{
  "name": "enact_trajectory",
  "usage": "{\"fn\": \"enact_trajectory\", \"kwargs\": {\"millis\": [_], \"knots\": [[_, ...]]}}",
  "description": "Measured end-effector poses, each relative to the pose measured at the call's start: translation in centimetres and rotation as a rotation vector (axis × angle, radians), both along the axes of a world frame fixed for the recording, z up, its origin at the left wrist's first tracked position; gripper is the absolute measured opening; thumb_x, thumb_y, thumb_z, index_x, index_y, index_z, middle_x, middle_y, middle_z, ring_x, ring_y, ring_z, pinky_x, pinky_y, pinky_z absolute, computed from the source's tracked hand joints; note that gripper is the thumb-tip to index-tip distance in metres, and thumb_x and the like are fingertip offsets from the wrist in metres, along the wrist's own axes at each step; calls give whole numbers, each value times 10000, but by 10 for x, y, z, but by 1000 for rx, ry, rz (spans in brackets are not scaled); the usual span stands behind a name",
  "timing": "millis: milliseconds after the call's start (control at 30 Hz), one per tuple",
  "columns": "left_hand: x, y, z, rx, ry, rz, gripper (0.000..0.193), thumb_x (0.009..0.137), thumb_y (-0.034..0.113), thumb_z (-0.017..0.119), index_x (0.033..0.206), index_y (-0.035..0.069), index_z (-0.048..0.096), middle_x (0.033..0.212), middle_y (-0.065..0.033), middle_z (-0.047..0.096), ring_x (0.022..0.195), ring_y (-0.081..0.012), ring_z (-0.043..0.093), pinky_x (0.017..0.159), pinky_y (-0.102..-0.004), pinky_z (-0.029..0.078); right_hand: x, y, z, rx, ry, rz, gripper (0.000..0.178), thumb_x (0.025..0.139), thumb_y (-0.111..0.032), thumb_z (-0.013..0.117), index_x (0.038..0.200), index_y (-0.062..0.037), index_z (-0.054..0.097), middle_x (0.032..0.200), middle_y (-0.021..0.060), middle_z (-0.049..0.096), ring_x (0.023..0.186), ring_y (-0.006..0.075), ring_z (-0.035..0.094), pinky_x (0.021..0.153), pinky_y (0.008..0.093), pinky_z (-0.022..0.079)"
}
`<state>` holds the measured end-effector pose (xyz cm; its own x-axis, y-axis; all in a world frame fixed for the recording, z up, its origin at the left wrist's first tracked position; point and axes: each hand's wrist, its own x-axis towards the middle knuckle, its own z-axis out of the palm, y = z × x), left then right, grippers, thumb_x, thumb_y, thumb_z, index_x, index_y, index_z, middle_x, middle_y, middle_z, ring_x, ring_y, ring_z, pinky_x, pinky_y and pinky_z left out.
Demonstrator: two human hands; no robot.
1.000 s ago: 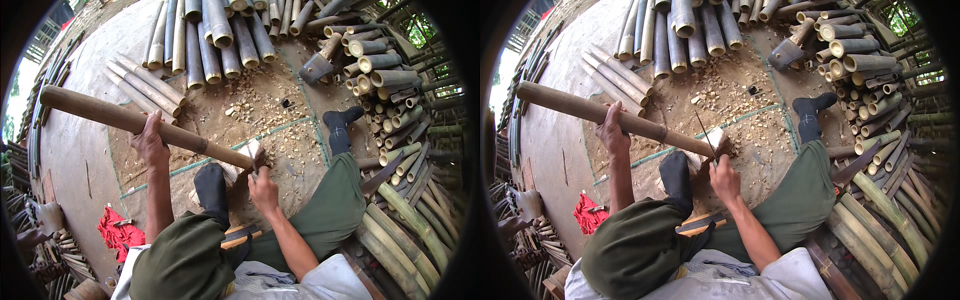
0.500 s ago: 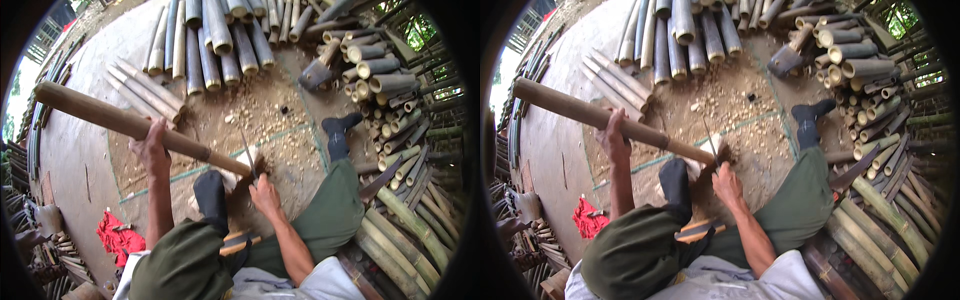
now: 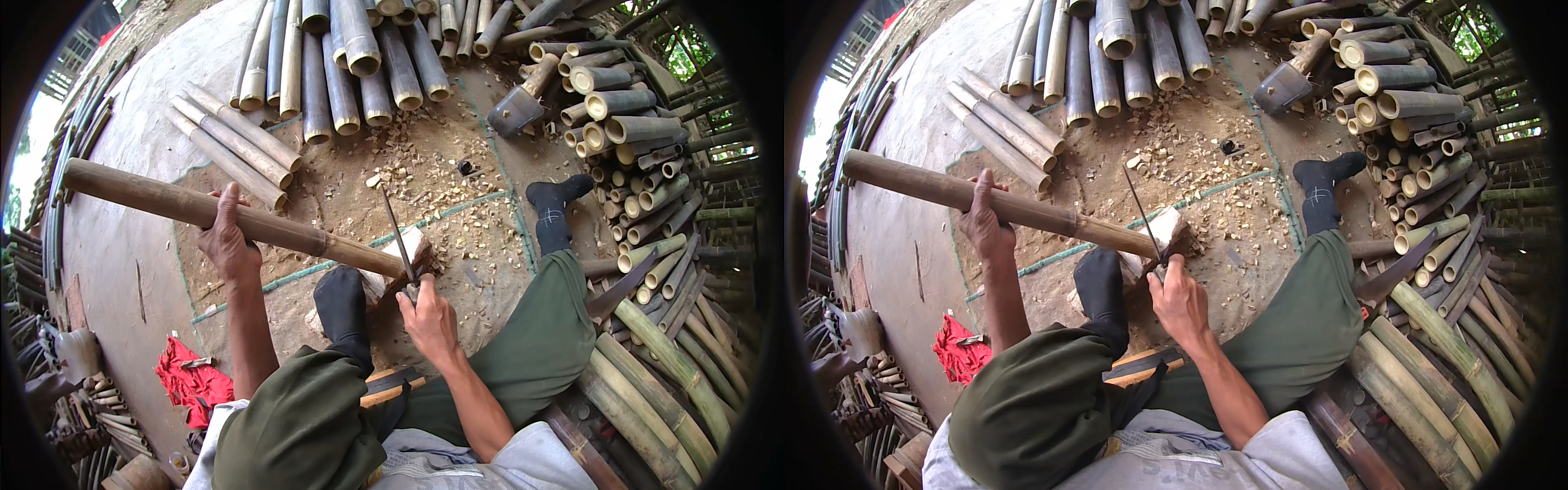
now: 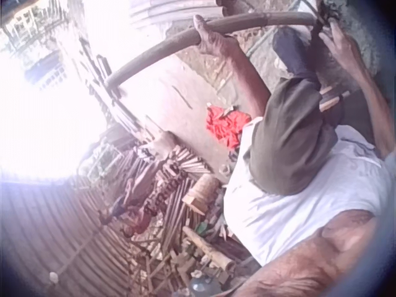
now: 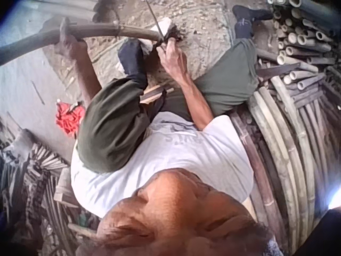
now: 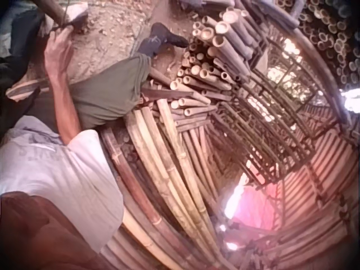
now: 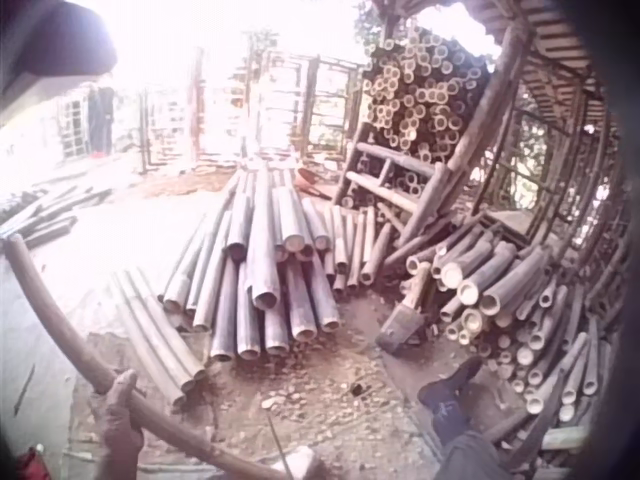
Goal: The person sits on the ground and uses a knife to cut a long bamboo pole into shorter sections. They hold the pole with one hand and saw through it with the other, creating a pile of cut bamboo pieces.
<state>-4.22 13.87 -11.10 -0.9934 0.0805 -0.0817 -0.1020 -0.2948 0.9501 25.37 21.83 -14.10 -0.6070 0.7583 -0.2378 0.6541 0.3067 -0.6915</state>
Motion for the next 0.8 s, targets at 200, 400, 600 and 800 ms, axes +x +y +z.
{"fn": "enact_trajectory", "kwargs": {"millis": [200, 400, 600, 800], "knots": [[5, 3, 4, 76, -3, -52, 393, 774, 21, 795, 1076, 25, 545, 827, -72, 633, 723, -183, 662, 705, -305, 547, 13, -4, -49, -6, -194, 28, 322, 915, -234, 636, 989, 14, 445, 747, 288, 639, 721, 452, 653, 598, 510, 525], [-1, 0, 5, 121, 30, -190, 369, 799, 2, 756, 1089, 15, 529, 887, -65, 618, 776, -183, 665, 739, -312, 546, 2, 5, -5, 11, -98, 47, 316, 910, -225, 640, 990, 15, 449, 770, 298, 645, 735, 454, 654, 608, 513, 528], [1, 4, 8, 194, 59, -348, 410, 790, -9, 735, 1126, 10, 501, 914, -67, 599, 817, -192, 662, 823, -331, 545, 15, 4, -61, -23, -276, 1, 308, 906, -208, 631, 1008, 22, 454, 821, 326, 647, 761, 483, 646, 633, 546, 518], [-6, -10, 10, 196, 88, -464, 415, 813, 16, 699, 1170, 35, 487, 949, -62, 583, 886, -208, 639, 938, -399, 512, 3, 2, 0, -32, -39, 19, 338, 925, -267, 610, 1004, 20, 450, 768, 309, 640, 731, 491, 637, 617, 556, 503]]}}
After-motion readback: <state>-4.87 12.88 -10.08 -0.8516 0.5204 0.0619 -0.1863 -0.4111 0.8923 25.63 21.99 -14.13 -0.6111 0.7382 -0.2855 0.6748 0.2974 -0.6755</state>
